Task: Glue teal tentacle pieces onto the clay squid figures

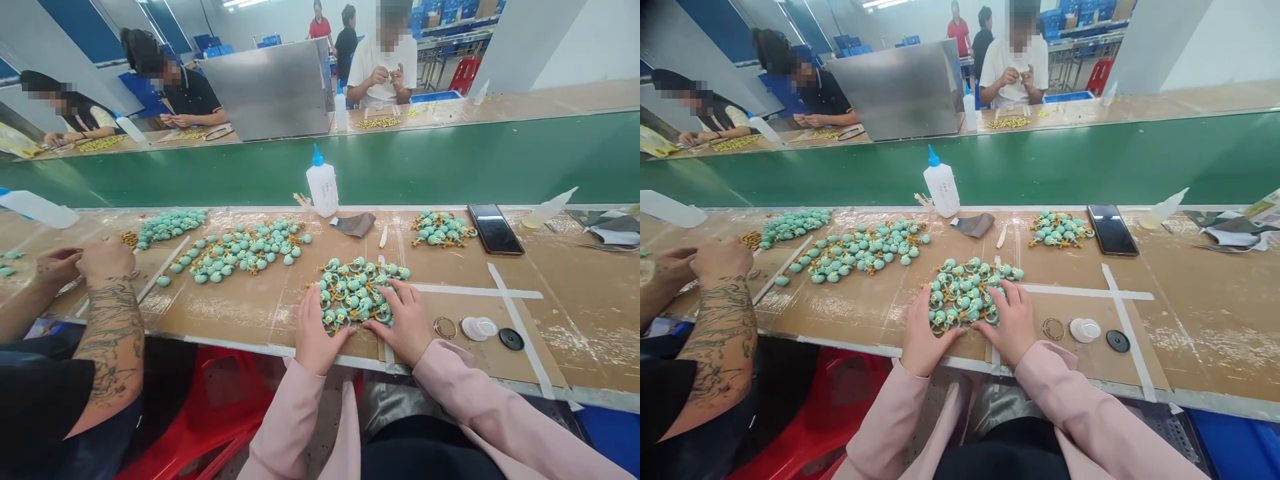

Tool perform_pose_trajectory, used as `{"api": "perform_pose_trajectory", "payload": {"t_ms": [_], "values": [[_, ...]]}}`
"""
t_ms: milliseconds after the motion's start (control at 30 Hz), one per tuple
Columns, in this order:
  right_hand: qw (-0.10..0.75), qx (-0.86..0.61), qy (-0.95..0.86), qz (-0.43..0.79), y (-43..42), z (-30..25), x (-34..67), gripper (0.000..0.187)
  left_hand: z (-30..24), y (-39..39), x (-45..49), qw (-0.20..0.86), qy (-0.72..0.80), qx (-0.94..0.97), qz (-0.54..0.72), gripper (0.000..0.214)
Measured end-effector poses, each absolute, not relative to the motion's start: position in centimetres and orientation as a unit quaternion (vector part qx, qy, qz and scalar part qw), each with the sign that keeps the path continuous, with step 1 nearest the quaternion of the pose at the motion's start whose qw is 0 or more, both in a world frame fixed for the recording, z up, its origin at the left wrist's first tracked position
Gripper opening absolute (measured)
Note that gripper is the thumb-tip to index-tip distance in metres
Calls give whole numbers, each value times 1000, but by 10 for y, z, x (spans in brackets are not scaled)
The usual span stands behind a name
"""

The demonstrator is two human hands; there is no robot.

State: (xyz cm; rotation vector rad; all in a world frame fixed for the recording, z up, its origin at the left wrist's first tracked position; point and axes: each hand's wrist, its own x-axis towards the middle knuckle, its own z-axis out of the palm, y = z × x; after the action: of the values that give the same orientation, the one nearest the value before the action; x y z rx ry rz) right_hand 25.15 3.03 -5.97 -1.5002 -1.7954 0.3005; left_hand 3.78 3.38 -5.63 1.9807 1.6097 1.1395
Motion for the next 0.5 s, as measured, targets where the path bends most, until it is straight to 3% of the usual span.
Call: {"api": "perform_pose_trajectory", "payload": {"t_ms": [300, 500], "values": [[557, -564, -582, 183, 51, -60, 222, 30, -61, 36, 123, 244, 568, 484, 619, 29], [653, -558, -442, 259, 61, -63, 218, 35, -61, 45, 149, 318, 521, 264, 747, 29]]}}
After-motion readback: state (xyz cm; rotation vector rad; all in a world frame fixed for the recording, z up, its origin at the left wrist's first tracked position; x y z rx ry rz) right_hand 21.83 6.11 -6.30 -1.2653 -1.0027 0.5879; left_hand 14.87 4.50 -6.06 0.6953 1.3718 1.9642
